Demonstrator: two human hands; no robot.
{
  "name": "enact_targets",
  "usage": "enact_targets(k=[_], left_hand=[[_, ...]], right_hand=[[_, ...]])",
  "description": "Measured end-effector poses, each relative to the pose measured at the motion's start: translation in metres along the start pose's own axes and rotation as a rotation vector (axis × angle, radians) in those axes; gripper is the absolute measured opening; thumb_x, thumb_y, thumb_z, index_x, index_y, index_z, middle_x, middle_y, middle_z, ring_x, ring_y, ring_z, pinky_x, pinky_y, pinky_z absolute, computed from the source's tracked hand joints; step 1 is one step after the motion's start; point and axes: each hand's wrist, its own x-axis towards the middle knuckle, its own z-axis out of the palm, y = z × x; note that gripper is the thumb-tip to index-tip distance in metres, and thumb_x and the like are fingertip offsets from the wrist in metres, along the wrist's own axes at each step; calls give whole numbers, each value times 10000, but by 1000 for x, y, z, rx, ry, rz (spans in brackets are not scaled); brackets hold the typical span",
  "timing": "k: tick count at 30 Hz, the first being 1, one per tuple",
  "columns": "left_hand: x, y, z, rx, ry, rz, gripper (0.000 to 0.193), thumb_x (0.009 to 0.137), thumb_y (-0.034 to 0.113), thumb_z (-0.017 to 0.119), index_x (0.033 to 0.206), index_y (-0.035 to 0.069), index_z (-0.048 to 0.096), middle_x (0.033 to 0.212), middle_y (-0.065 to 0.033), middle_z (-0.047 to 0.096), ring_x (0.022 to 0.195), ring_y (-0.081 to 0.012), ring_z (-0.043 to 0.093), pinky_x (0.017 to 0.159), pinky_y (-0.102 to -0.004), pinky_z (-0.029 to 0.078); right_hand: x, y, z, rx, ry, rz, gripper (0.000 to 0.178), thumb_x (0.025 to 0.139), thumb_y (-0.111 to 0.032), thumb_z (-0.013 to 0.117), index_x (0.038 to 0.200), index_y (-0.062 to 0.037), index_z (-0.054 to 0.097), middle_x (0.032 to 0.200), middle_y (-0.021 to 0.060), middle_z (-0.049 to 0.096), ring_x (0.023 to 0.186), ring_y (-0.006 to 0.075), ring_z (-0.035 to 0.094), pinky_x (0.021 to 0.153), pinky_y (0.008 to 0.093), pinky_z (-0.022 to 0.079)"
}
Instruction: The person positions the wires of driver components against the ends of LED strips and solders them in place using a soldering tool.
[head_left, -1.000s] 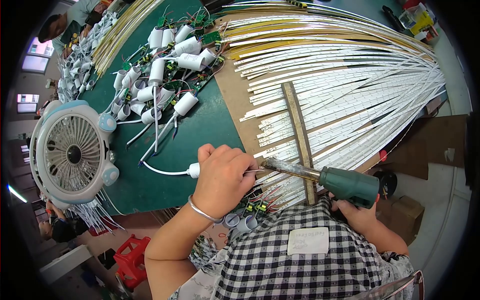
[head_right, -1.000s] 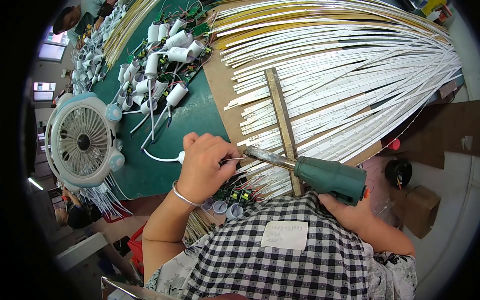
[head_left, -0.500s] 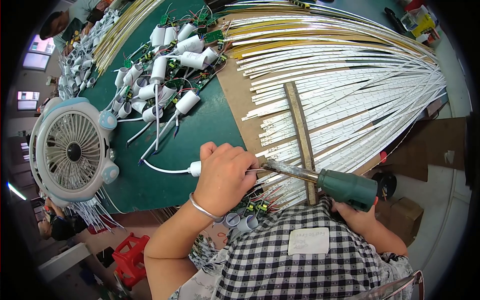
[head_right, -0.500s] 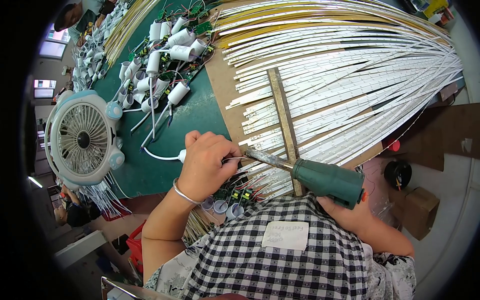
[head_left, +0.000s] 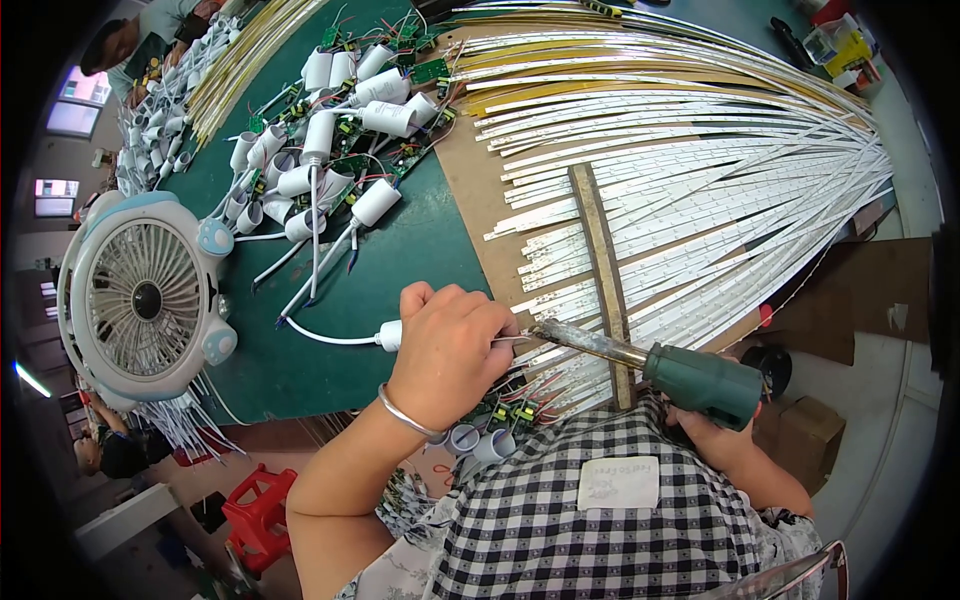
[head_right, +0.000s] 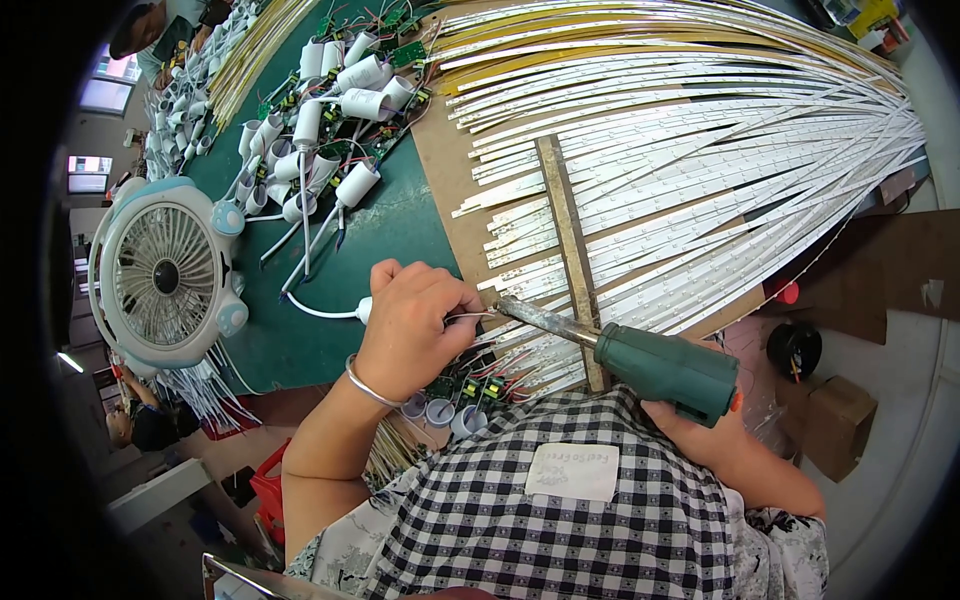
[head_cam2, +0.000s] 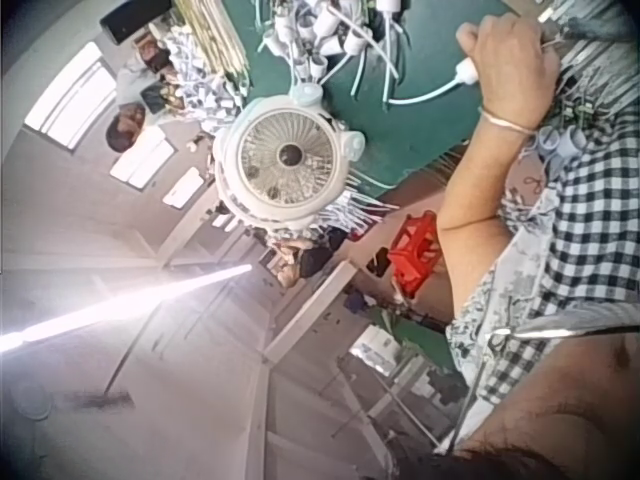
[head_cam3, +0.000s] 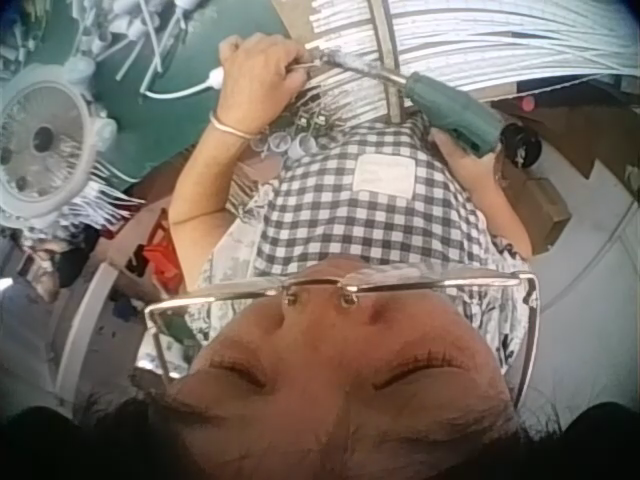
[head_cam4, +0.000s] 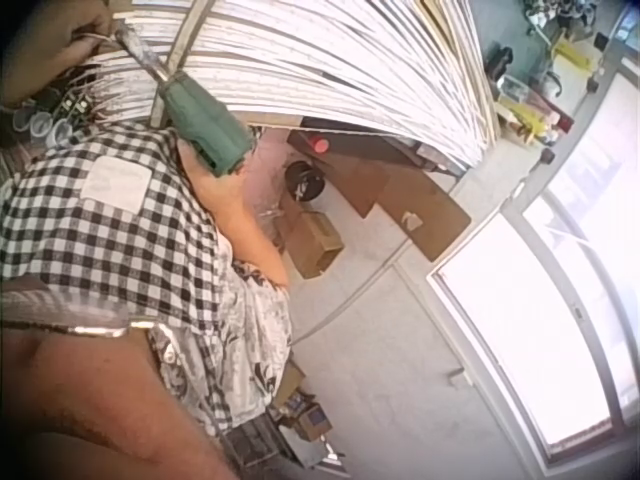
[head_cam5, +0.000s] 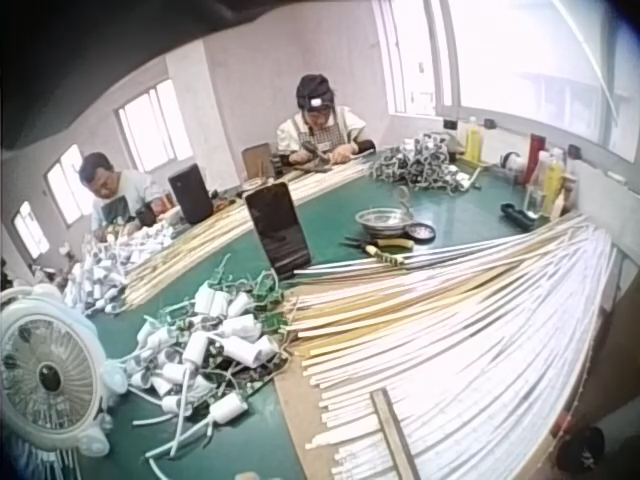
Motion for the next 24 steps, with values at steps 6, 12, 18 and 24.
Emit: enact_targets(k=[6,12,18,24], left_hand=[[1,0,1,-1,8,0,134,639,53,659,722,139,600,646,18,545,692,-187,522,739,-354,300],[2,1,2,-3,3,2,129,640,54,658,720,135,596,647,16,543,691,-188,518,741,-352,302],[3,1,-1,2,-27,6,125,644,52,648,724,130,592,650,11,543,692,-193,519,744,-354,303],[4,1,-1,13,-30,15,126,644,52,643,729,131,593,653,9,545,698,-196,526,755,-355,307]], right_hand=[[8,-11,1,32,-5,-3,349,817,-135,706,1088,28,557,890,89,615,669,133,607,605,258,511],[10,-12,1,9,-18,-16,292,809,-93,697,1052,20,580,871,68,598,668,125,600,604,250,502],[13,-19,1,20,-33,50,322,782,-112,697,1073,-6,609,967,91,614,835,197,591,738,311,473],[10,-7,-4,-89,-39,-118,399,794,-115,706,1129,18,534,942,95,591,697,139,604,637,270,500]])
